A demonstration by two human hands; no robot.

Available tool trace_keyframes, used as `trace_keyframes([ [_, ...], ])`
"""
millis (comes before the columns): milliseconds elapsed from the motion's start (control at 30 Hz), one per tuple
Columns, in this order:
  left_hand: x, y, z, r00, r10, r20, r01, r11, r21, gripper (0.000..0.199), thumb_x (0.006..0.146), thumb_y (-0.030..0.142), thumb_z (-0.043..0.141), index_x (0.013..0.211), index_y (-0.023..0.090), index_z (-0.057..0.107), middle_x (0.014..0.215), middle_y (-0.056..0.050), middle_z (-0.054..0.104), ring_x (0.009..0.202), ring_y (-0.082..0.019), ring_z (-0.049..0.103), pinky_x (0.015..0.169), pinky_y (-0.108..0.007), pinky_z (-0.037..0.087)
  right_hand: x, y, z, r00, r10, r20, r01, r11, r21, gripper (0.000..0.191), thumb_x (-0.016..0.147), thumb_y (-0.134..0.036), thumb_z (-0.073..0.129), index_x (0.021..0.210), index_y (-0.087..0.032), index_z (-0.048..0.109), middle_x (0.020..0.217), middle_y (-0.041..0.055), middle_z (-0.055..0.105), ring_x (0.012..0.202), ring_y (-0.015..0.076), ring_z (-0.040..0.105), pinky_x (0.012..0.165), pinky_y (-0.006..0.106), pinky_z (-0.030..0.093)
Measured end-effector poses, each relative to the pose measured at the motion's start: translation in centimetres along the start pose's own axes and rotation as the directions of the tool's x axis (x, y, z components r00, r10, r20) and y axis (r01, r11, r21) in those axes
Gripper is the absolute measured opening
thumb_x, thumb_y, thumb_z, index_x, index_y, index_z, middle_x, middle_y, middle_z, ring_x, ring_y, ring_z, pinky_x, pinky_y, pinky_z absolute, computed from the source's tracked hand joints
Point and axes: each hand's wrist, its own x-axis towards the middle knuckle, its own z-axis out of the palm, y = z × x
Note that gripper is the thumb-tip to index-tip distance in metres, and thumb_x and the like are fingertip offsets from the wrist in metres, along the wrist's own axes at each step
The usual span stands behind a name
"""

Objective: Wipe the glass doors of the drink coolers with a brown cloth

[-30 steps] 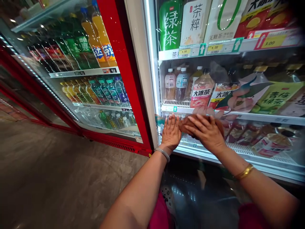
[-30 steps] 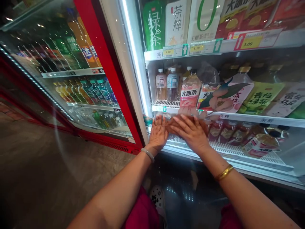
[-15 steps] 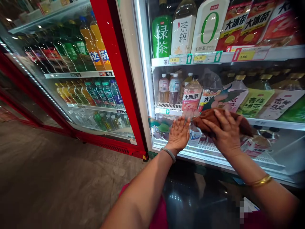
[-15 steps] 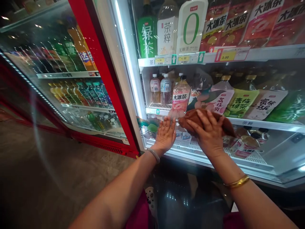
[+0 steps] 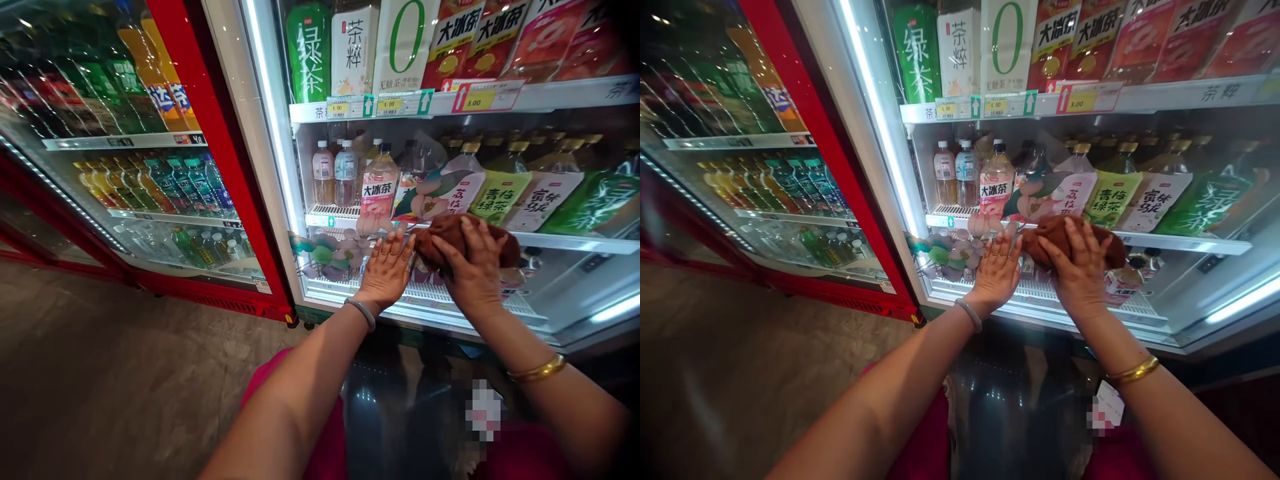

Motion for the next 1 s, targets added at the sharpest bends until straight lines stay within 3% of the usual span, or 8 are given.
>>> trace_keyframes([
  [100, 0.2, 0.9, -0.1, 1.0, -0.012, -0.002, 0.012, 1.0, -0.011, 0.08, 0.1, 0.03, 0.05, 0.168, 0.009, 0.014, 0.176, -0.016, 0.021, 0.165, -0.03, 0.014, 0.135, -0.051, 0.024, -1.2, -0.2, 0.4, 0.987, -0.109, 0.119, 0.106, 0.994, 0.036, 0.06, 0.096, -0.011, 0.058, 0.15, -0.037, 0.052, 0.17, 0.0064, 0.036, 0.163, 0.0346, 0.018, 0.127, 0.073, 0.022],
  [200, 0.3, 1.3, -0.1, 1.0, 0.004, -0.002, -0.004, 1.0, -0.023, 0.079, 0.1, 0.031, 0.051, 0.168, 0.01, 0.017, 0.176, -0.016, 0.022, 0.165, -0.03, 0.014, 0.134, -0.051, 0.025, -1.8, 1.4, -0.1, 0.961, -0.206, 0.182, 0.198, 0.978, 0.062, 0.063, 0.095, -0.006, 0.055, 0.148, -0.041, 0.053, 0.17, 0.002, 0.037, 0.161, 0.0297, 0.026, 0.13, 0.068, 0.024],
  [400, 1.0, 2.7, 0.4, 1.0, 0.02, 0.009, -0.02, 0.998, -0.057, 0.077, 0.1, 0.028, 0.05, 0.169, 0.015, 0.018, 0.177, -0.013, 0.02, 0.165, -0.028, 0.014, 0.135, -0.05, 0.024, -1.8, 2.6, -1.5, 0.998, 0.064, 0.013, -0.065, 0.998, 0.021, 0.06, 0.093, -0.013, 0.063, 0.149, -0.033, 0.056, 0.177, 0.0072, 0.017, 0.161, 0.0408, 0.022, 0.128, 0.072, 0.022],
  [533, 1.2, 3.5, 0.7, 1.0, -0.011, 0.025, 0.012, 0.997, -0.071, 0.085, 0.097, 0.029, 0.052, 0.169, 0.008, 0.012, 0.177, -0.017, 0.017, 0.165, -0.031, 0.014, 0.134, -0.052, 0.025, -3.0, 1.8, -0.7, 0.992, -0.05, 0.114, 0.046, 0.998, 0.037, 0.06, 0.092, -0.012, 0.062, 0.147, -0.034, 0.056, 0.176, 0.0072, 0.021, 0.162, 0.0372, 0.02, 0.127, 0.072, 0.024],
  [633, 1.4, 3.6, 0.5, 0.999, -0.023, 0.026, 0.025, 0.997, -0.074, 0.084, 0.099, 0.03, 0.051, 0.169, 0.008, 0.01, 0.177, -0.018, 0.016, 0.165, -0.032, 0.013, 0.134, -0.053, 0.025, -3.2, 3.8, -1.4, 0.968, -0.172, 0.181, 0.166, 0.985, 0.046, 0.052, 0.093, -0.012, 0.061, 0.14, -0.035, 0.061, 0.172, 0.0046, 0.032, 0.16, 0.0323, 0.029, 0.129, 0.066, 0.025],
  [767, 1.9, 4.1, 0.2, 1.0, 0.015, 0.007, -0.014, 0.996, -0.083, 0.072, 0.106, 0.039, 0.044, 0.169, 0.015, 0.017, 0.178, -0.014, 0.016, 0.166, -0.028, 0.01, 0.135, -0.05, 0.022, -3.0, 6.0, -2.9, 0.994, -0.045, 0.102, 0.047, 0.999, -0.015, 0.049, 0.093, -0.018, 0.064, 0.139, -0.031, 0.063, 0.173, 0.0083, 0.028, 0.158, 0.0357, 0.031, 0.13, 0.064, 0.024],
  [867, 2.3, 4.7, 0.1, 0.999, 0.035, 0.006, -0.035, 0.996, -0.083, 0.071, 0.108, 0.046, 0.041, 0.168, 0.014, 0.021, 0.176, -0.016, 0.021, 0.165, -0.027, 0.013, 0.135, -0.05, 0.024, -3.5, 4.5, -2.4, 0.997, 0.066, 0.046, -0.064, 0.998, -0.028, 0.057, 0.09, -0.021, 0.067, 0.145, -0.029, 0.058, 0.175, 0.0111, 0.02, 0.159, 0.0391, 0.028, 0.128, 0.065, 0.028],
  [1000, 2.6, 5.0, 0.3, 1.0, -0.005, 0.023, 0.007, 0.997, -0.078, 0.075, 0.107, 0.05, 0.041, 0.168, 0.01, 0.021, 0.175, -0.018, 0.022, 0.165, -0.028, 0.016, 0.134, -0.05, 0.026, -4.0, 2.9, -1.7, 0.991, 0.046, 0.129, -0.043, 0.999, -0.025, 0.048, 0.093, -0.022, 0.063, 0.14, -0.032, 0.063, 0.166, 0.01, 0.04, 0.15, 0.0351, 0.043, 0.123, 0.062, 0.039],
])
